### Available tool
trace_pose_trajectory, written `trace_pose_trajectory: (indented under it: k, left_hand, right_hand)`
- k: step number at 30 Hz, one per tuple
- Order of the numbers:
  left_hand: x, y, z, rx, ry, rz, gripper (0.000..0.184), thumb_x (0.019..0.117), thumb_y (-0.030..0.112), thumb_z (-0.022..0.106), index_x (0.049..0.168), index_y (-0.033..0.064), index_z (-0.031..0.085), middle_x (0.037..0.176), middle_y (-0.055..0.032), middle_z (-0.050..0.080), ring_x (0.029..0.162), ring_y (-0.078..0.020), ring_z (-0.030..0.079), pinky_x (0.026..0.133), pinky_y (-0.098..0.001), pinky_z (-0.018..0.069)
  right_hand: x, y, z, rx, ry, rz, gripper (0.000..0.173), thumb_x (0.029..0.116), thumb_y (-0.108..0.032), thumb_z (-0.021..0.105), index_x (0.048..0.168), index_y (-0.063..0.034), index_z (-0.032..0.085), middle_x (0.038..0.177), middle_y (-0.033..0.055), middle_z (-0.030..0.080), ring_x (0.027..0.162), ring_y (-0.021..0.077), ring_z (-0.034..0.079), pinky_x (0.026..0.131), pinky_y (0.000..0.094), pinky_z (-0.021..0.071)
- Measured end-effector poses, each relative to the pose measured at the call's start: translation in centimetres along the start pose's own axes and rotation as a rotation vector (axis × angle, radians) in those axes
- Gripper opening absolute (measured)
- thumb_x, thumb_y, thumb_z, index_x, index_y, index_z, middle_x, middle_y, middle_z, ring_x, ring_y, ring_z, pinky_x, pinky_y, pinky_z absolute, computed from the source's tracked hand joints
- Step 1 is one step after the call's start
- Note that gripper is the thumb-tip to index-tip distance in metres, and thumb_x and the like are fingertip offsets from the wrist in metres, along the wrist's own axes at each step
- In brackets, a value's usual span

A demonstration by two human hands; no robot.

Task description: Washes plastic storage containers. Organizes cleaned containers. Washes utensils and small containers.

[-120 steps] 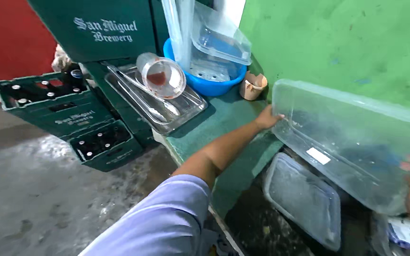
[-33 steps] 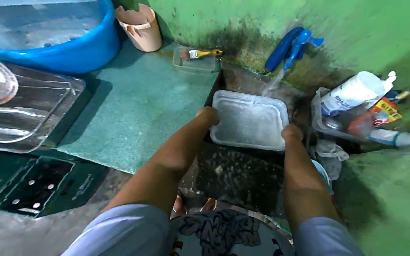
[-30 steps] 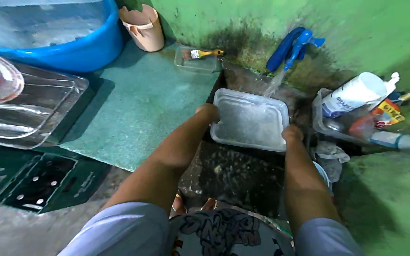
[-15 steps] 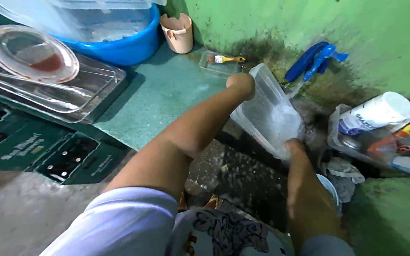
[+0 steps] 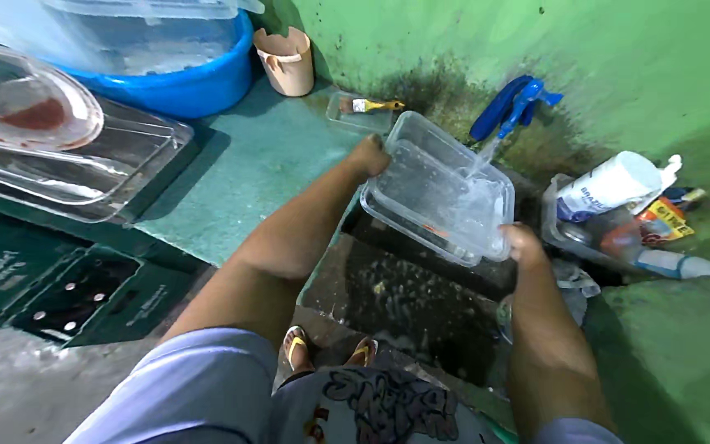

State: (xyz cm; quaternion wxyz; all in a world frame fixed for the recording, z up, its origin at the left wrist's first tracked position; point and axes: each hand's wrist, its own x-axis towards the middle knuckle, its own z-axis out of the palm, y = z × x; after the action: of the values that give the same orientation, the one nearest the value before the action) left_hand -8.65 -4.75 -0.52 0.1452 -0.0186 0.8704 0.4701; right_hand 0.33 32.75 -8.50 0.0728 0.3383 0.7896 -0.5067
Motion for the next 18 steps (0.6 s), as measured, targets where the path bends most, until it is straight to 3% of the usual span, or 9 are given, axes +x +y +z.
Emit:
trace_pose_trajectory:
  k: [2, 4, 7, 9, 11, 12, 14, 18]
  left_hand:
    - [-0.2, -1.5, 0.6, -0.083, -0.005, -0.025, 0.043, 0.0986, 0.012, 0.061, 0.137, -0.0030, 0.050, 0.125, -0.0277, 0.060, 0.110, -0.0396, 0.063, 0.093, -0.0590, 0.0518]
    - [-0.5, -2.5, 1.7, -0.145, -0.032, -0.066, 0.043, 0.1012, 0.017, 0.059, 0.139, -0.0015, 0.050, 0.128, -0.0272, 0.060, 0.115, -0.0387, 0.060, 0.097, -0.0585, 0.0489]
    - [0.6, -3.7, 5.2, -0.215, -0.062, -0.064, 0.043, 0.1064, 0.031, 0.055, 0.137, 0.0013, 0.055, 0.130, -0.0255, 0.061, 0.119, -0.0375, 0.060, 0.100, -0.0585, 0.0479]
    - [1.1, -3.5, 7.8, -0.144, -0.089, -0.047, 0.048, 0.1092, 0.038, 0.048, 0.136, -0.0006, 0.058, 0.134, -0.0276, 0.060, 0.125, -0.0408, 0.058, 0.105, -0.0612, 0.0450]
    - [0.4, -2.7, 9.6, 0.040, -0.191, 0.000, 0.047, 0.1116, 0.031, 0.043, 0.135, -0.0076, 0.058, 0.139, -0.0317, 0.056, 0.134, -0.0453, 0.053, 0.111, -0.0622, 0.0397]
    - [0.0, -2.4, 10.5, 0.119, -0.249, 0.047, 0.041, 0.1101, 0.021, 0.046, 0.134, -0.0099, 0.058, 0.140, -0.0326, 0.056, 0.135, -0.0464, 0.051, 0.113, -0.0616, 0.0377]
    - [-0.3, -1.9, 12.6, 0.176, -0.312, 0.079, 0.037, 0.1077, 0.015, 0.049, 0.133, -0.0104, 0.058, 0.139, -0.0320, 0.056, 0.135, -0.0459, 0.051, 0.113, -0.0606, 0.0386]
    - [0.6, -1.3, 16.3, -0.268, -0.327, -0.087, 0.049, 0.1110, 0.035, 0.041, 0.139, -0.0027, 0.054, 0.139, -0.0280, 0.057, 0.128, -0.0402, 0.056, 0.106, -0.0588, 0.0452]
  right_hand:
    - [-1.0, -0.7, -2.0, 0.041, -0.024, -0.078, 0.043, 0.0981, -0.009, 0.063, 0.138, 0.0002, 0.050, 0.118, 0.0221, 0.061, 0.099, 0.0298, 0.062, 0.084, 0.0475, 0.0551]
    - [-2.5, -1.8, -4.2, -0.029, -0.026, -0.172, 0.041, 0.1017, -0.010, 0.059, 0.139, 0.0035, 0.048, 0.116, 0.0233, 0.063, 0.095, 0.0288, 0.065, 0.082, 0.0453, 0.0573]
    - [-5.8, -3.9, -7.3, -0.112, 0.102, -0.195, 0.045, 0.1033, -0.014, 0.057, 0.144, 0.0004, 0.045, 0.126, 0.0261, 0.060, 0.099, 0.0338, 0.068, 0.083, 0.0503, 0.0592]
    - [-7.5, -5.2, -9.2, -0.183, 0.200, -0.199, 0.043, 0.1022, -0.015, 0.059, 0.141, 0.0003, 0.049, 0.126, 0.0270, 0.060, 0.097, 0.0352, 0.068, 0.082, 0.0527, 0.0589]
    - [-9.2, -6.8, -10.6, -0.315, 0.250, -0.192, 0.042, 0.1024, -0.017, 0.060, 0.139, 0.0007, 0.051, 0.123, 0.0276, 0.061, 0.093, 0.0354, 0.069, 0.080, 0.0536, 0.0589]
    - [-9.9, -7.6, -11.1, -0.393, 0.275, -0.198, 0.040, 0.1018, -0.018, 0.060, 0.136, 0.0014, 0.052, 0.119, 0.0282, 0.062, 0.092, 0.0366, 0.069, 0.080, 0.0560, 0.0576]
    - [-11.8, -9.1, -11.7, -0.538, 0.338, -0.213, 0.039, 0.1010, -0.020, 0.062, 0.132, 0.0022, 0.055, 0.117, 0.0303, 0.063, 0.099, 0.0421, 0.067, 0.085, 0.0629, 0.0543]
    - [-15.7, -11.7, -12.1, -0.750, 0.427, -0.308, 0.047, 0.1016, -0.034, 0.063, 0.128, 0.0047, 0.057, 0.121, 0.0341, 0.062, 0.116, 0.0500, 0.059, 0.095, 0.0706, 0.0446]
